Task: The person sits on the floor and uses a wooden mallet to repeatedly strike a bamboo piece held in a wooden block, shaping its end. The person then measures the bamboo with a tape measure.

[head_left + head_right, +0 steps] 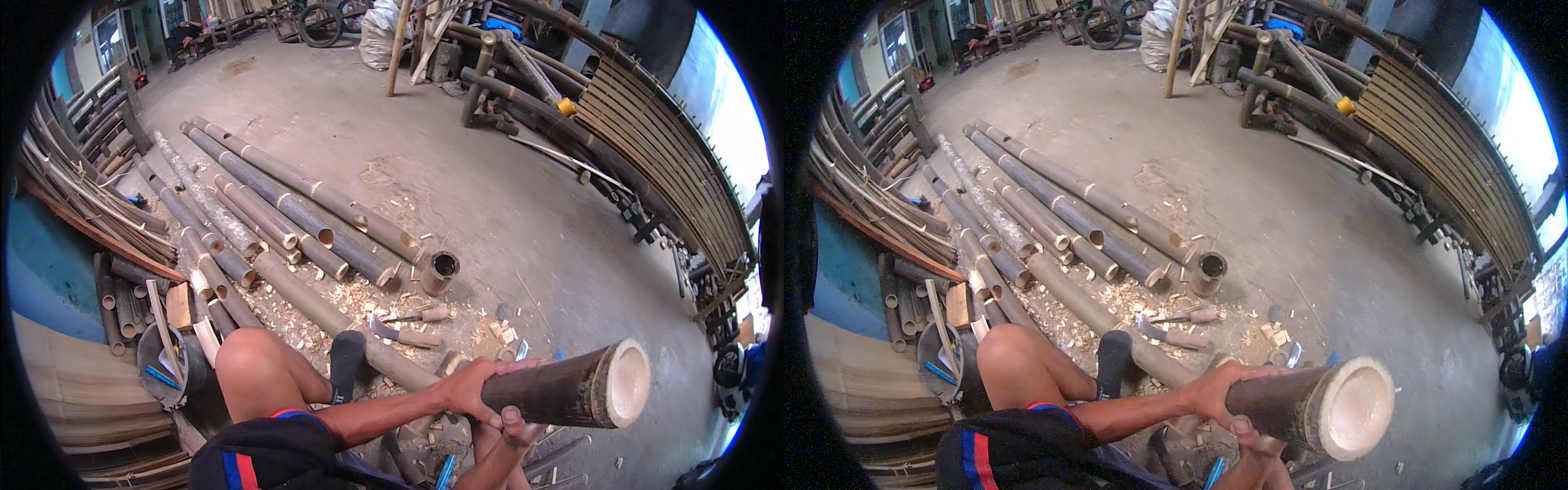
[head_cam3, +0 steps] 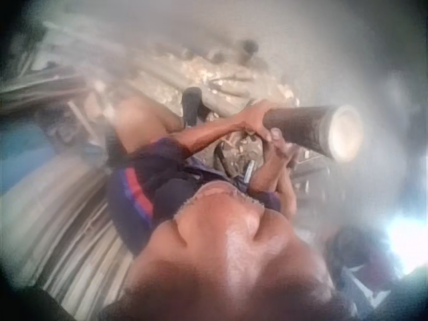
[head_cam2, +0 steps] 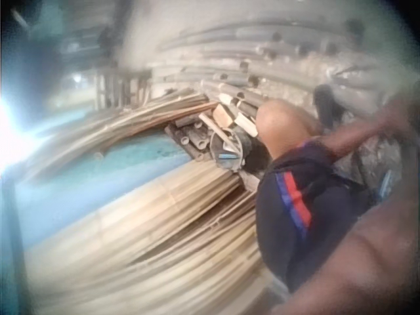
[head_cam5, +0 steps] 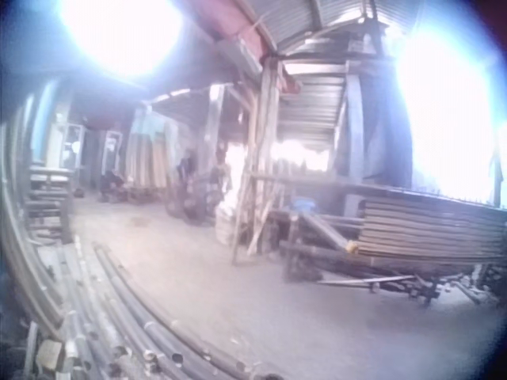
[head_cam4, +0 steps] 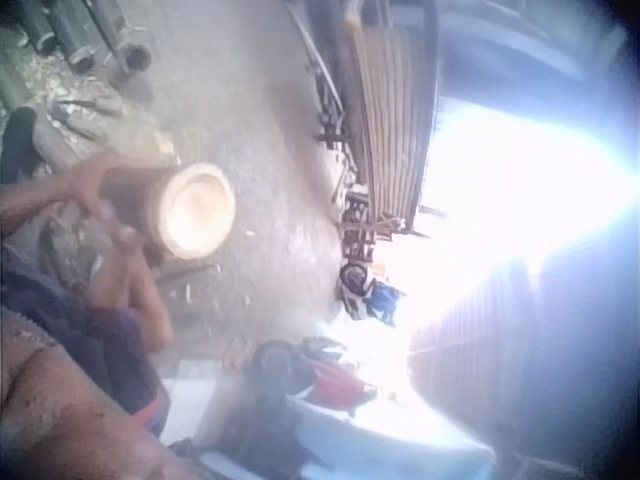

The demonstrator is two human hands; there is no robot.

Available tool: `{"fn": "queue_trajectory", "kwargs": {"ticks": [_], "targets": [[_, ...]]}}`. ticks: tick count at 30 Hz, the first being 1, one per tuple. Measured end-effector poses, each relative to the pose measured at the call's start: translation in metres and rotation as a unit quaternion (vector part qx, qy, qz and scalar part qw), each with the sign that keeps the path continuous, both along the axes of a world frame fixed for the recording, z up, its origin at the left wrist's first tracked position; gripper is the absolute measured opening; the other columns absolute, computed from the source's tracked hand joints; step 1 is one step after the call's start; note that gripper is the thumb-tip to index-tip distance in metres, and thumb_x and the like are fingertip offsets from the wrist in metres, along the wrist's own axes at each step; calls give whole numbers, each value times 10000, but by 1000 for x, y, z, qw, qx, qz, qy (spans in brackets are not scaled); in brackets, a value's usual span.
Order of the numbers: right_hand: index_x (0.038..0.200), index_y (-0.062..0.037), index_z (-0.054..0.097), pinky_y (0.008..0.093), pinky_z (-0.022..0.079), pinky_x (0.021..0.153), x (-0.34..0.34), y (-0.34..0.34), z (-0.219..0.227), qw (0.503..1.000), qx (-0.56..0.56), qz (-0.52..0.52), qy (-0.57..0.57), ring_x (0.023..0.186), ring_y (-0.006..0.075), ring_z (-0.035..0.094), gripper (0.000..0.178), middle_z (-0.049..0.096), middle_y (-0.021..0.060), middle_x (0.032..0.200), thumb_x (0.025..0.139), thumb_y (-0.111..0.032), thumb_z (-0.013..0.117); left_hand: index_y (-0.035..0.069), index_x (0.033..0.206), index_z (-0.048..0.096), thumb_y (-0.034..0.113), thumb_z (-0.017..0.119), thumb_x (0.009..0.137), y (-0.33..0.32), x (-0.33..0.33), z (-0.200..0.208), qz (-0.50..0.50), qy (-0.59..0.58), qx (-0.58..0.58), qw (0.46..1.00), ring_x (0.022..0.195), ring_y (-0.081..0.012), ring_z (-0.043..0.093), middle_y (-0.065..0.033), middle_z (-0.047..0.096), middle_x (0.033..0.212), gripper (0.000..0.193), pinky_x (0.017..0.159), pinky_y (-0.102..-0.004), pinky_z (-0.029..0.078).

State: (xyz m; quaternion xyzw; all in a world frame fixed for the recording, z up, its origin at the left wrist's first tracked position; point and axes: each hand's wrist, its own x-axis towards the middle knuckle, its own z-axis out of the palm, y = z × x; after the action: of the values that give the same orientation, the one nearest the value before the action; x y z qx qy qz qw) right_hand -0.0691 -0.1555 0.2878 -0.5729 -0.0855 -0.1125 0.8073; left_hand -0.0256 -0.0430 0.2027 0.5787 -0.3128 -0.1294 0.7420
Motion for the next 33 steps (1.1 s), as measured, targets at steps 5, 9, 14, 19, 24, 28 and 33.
{"fn": "queue_trajectory", "kwargs": {"ticks": [5, 9, 14, 19, 24, 28, 33], "targets": [[1288, -29, 414, 444, 547, 852, 24, -24, -9, 987, -15, 110, -116, 911, 286, 654, 910, 627, 172, 1004, 626, -351, 949, -12, 1173, 632, 508, 914, 515, -17, -11, 3, 151, -23, -9, 988, 985, -246, 709, -157, 709, 1070, 885, 879, -378, 522], [1286, -25, 416, 451, 548, 852, 29, -33, -7, 984, 1, 132, -120, 920, 293, 657, 911, 622, 182, 1029, 622, -342, 953, -10, 1183, 628, 478, 916, 523, -21, -20, 13, 175, -10, 49, 983, 1013, -218, 701, -158, 708, 1080, 871, 895, -374, 519], [1276, 10, 420, 442, 545, 851, 13, -21, -12, 995, -52, -11, -79, 924, 286, 649, 916, 616, 184, 1032, 643, -414, 929, -1, 1380, 589, 445, 905, 546, -10, 4, 28, 55, -17, -38, 998, 1073, -215, 688, -159, 705, 1182, 997, 971, -343, 507], [1323, -24, 435, 472, 505, 976, 2, -12, -6, 999, 0, -22, -27, 1022, 331, 641, 931, 636, 192, 1079, 592, -273, 956, -7, 1491, 491, 502, 903, 586, -4, 1, 25, 11, 26, -55, 998, 1187, -188, 640, -139, 670, 1324, 1117, 1044, -337, 474], [1312, -22, 442, 465, 527, 928, 45, -59, -13, 959, -41, 220, -176, 1010, 337, 644, 872, 616, 189, 1097, 629, -285, 915, -7, 1301, 612, 438, 951, 556, -19, -22, 32, 140, 10, 87, 986, 1127, -193, 669, -134, 700, 1213, 931, 977, -357, 503], [1300, 2, 446, 440, 525, 893, 16, -34, -22, 992, -11, 39, -115, 1008, 311, 635, 844, 610, 173, 1084, 671, -359, 879, -10, 1284, 619, 531, 919, 534, -18, -7, 24, 94, -25, 36, 995, 1021, -204, 689, -128, 712, 1121, 972, 934, -348, 515], [1321, 23, 459, 428, 509, 907, 2, -13, 3, 991, -116, -60, -35, 1002, 280, 613, 875, 605, 166, 1115, 647, -345, 878, 7, 1480, 512, 636, 876, 550, -4, 11, 17, -48, 46, 10, 998, 1069, -181, 680, -92, 718, 1214, 1181, 956, -348, 514]]}}
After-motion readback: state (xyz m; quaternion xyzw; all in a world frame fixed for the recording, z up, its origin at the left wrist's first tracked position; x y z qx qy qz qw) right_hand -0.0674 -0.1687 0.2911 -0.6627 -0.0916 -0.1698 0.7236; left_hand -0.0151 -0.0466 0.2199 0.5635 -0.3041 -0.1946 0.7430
